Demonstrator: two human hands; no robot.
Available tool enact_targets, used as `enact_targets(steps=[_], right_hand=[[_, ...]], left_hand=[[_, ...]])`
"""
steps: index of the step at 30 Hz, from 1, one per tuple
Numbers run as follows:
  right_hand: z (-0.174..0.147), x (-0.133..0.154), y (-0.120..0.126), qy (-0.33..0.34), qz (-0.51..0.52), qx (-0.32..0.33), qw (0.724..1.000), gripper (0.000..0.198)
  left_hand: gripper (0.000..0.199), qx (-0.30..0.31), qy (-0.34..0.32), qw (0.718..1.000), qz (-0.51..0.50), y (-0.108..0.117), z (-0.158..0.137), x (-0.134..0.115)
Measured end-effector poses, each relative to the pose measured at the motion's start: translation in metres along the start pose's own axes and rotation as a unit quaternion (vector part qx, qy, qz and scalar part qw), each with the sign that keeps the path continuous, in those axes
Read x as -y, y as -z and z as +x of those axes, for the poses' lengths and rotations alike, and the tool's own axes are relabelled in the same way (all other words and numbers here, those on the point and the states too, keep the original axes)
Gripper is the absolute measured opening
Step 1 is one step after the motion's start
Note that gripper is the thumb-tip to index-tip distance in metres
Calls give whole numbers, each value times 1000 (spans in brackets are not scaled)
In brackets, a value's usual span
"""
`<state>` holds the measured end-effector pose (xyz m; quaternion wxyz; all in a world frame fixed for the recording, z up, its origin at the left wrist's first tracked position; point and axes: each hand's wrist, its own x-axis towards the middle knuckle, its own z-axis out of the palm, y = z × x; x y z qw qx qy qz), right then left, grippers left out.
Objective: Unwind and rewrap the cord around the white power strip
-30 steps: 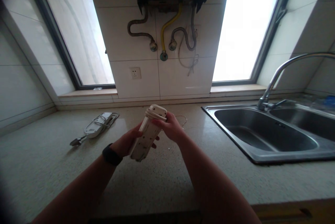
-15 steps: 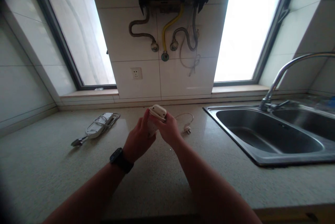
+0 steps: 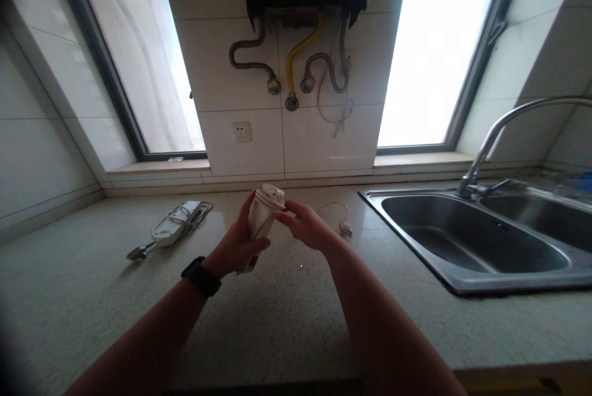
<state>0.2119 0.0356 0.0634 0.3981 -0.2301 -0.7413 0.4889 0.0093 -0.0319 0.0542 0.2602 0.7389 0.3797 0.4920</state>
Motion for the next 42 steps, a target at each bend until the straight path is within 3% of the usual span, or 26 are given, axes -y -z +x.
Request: enact_targets(steps=[6,14,17,20,23,27,29,33,35,37,40,42], right_hand=[[-6,13,7,67,28,54,996,42],[-4,10,7,89,71,56,992,34],[-3,9,4,98,83,51,990,31],[-2,7,1,101,102,68,987,33],[1,0,0,97,109,43,988,41],[4,-8,-1,105,96,14,990,56],[4,-6,-4,96,97,18,990,60],[0,4,-14,88,124,0,988,61],[-1,7,-18,85,136,-20,987,59],[0,6,-19,83,135,-41,987,55],[2,4,-16,82,112,-78,987,47],[4,2,-12,88,91,-114,985,44]], left_hand=[[112,32,31,980,-194,0,1,-10],[110,-25,123,959,-255,-5,-6,-14],[107,-7,127,944,-303,-9,-8,-16],[101,41,129,911,-389,-14,-10,-18],[84,101,121,869,-469,-18,-12,-18],[51,201,155,784,-567,-17,-13,-12],[46,237,182,747,-594,-13,-13,-9],[46,266,214,717,-607,-7,-13,-6],[47,271,208,723,-601,-6,-13,-5],[51,276,186,751,-571,-5,-11,-3],[58,260,166,818,-485,0,-7,1],[63,207,145,882,-397,6,-4,5]])
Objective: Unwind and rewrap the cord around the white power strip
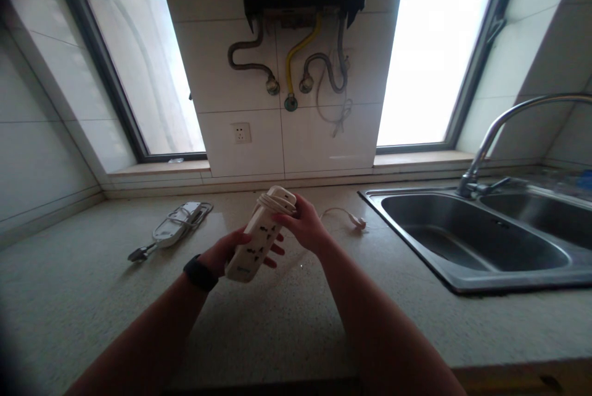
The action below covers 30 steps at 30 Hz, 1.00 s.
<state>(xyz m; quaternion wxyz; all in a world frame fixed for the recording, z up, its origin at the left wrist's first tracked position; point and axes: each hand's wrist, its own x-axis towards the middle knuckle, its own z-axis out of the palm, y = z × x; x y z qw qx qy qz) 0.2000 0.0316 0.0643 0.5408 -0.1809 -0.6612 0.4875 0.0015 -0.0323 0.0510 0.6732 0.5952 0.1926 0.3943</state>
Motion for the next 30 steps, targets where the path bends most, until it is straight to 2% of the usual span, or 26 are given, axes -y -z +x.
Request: enact_targets(steps=[2,3,4,7,8,9,11,14,17,19,23,27,30], right_hand=[[3,-2,3,17,-28,-42,999,44],[5,-3,4,25,-44,-65,997,45],[6,-5,4,29,-62,-88,994,46],[5,-13,0,20,-131,-153,979,48],[4,-15,-3,12,-156,-169,973,49],[3,-18,-7,5,-180,-180,967,49],[0,-21,-14,-1,-210,-189,959,49],[-4,-21,-20,2,-211,-182,960,46],[-3,-19,-17,-5,-185,-141,972,42],[-1,-18,-12,-18,-156,-99,983,42],[4,-16,-5,-38,-62,-7,997,55],[4,-11,1,-40,-8,41,998,63],[0,-6,7,-39,10,83,996,73]], left_hand=[[73,-87,-59,984,147,6,1,-2],[80,-132,-91,958,238,8,1,-2],[87,-174,-121,919,332,8,2,-1],[105,-250,-175,769,562,1,7,6],[111,-261,-184,730,604,-3,9,9],[115,-267,-183,706,630,-7,11,12],[119,-292,-159,677,656,-16,14,17],[106,-337,-84,663,664,-23,15,18],[102,-338,-57,682,646,-20,11,13],[107,-319,-72,725,607,-14,8,10],[111,-263,-125,833,471,1,7,6],[110,-226,-147,896,352,-1,8,4],[102,-176,-104,947,248,-11,6,1]])
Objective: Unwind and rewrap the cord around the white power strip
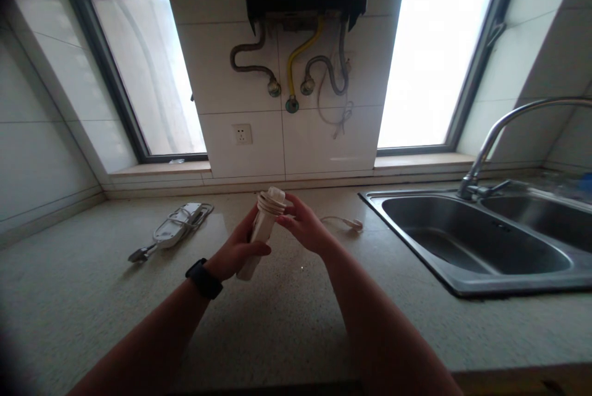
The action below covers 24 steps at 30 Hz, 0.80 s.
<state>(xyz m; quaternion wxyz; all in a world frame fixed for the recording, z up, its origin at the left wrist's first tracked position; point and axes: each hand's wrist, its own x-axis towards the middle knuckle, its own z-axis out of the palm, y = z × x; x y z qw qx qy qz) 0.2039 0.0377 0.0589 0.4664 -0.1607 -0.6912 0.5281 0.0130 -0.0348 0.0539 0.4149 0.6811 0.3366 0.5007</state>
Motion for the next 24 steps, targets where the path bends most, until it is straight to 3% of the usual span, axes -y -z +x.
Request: enact_targets(steps=[4,8,12,19,21,24], right_hand=[[-4,3,4,34,9,24,999,80],[-3,4,2,56,15,44,997,68],[-3,6,-4,48,32,52,997,74],[-6,9,-11,44,3,13,999,58],[-6,10,-12,41,-30,-17,999,51],[-5,10,-12,30,-84,-65,994,42]], left_hand=[[86,91,90,981,-147,-5,-7,-5],[65,135,97,942,-291,-8,-10,0],[51,183,108,901,-379,-12,-11,2],[38,259,139,850,-437,-11,-11,1],[42,283,136,849,-424,-8,-10,0],[55,281,131,873,-377,0,-7,-1]])
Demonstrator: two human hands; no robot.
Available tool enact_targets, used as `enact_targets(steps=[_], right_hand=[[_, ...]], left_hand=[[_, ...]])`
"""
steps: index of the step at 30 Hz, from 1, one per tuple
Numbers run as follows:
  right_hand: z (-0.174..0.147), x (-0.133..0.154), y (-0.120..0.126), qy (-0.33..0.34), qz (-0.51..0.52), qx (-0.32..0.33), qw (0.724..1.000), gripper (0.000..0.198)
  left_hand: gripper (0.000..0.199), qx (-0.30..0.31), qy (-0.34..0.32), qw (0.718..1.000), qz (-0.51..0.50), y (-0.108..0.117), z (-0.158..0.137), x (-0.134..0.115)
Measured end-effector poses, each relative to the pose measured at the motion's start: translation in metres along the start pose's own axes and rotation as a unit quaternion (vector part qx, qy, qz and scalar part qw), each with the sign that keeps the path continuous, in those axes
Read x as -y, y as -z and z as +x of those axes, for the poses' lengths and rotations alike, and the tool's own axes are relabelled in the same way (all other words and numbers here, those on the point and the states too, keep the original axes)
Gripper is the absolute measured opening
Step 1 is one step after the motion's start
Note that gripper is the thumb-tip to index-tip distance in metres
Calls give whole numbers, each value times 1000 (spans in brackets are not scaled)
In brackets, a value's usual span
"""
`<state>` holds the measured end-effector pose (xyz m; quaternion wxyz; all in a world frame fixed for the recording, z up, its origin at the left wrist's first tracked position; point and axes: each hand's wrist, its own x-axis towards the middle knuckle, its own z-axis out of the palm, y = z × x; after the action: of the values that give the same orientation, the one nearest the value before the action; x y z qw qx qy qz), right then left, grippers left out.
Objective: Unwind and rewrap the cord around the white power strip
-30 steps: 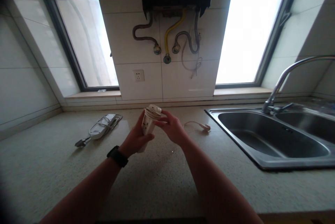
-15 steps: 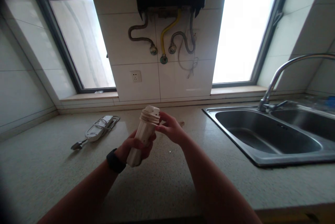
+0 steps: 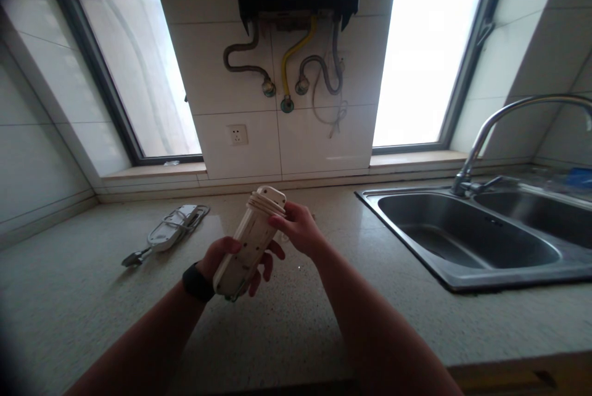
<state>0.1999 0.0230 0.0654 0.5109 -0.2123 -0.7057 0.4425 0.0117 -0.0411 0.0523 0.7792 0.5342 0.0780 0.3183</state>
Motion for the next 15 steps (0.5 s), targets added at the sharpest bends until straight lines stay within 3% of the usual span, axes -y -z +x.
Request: enact_targets(steps=[3,5,7,9,12,13,15], right_hand=[[3,-3,1,-6,-25,-44,999,37],[5,-8,1,-5,-34,-84,996,36],[8,-14,0,-7,-54,-134,989,38],[9,-20,-3,-15,-89,-187,978,41],[7,-24,-12,-27,-129,-234,963,43],[6,-24,-17,-30,-134,-237,962,43],[3,-20,-26,-40,-125,-231,964,42]], left_hand=[[62,-73,-19,993,87,7,-3,-5],[66,-164,-54,961,214,11,-3,-7],[82,-275,-118,876,377,13,-1,-7],[103,-346,-171,749,538,10,3,-4],[119,-360,-182,568,717,2,13,6],[122,-365,-180,528,745,-1,17,10],[119,-398,-171,481,762,-5,22,17]])
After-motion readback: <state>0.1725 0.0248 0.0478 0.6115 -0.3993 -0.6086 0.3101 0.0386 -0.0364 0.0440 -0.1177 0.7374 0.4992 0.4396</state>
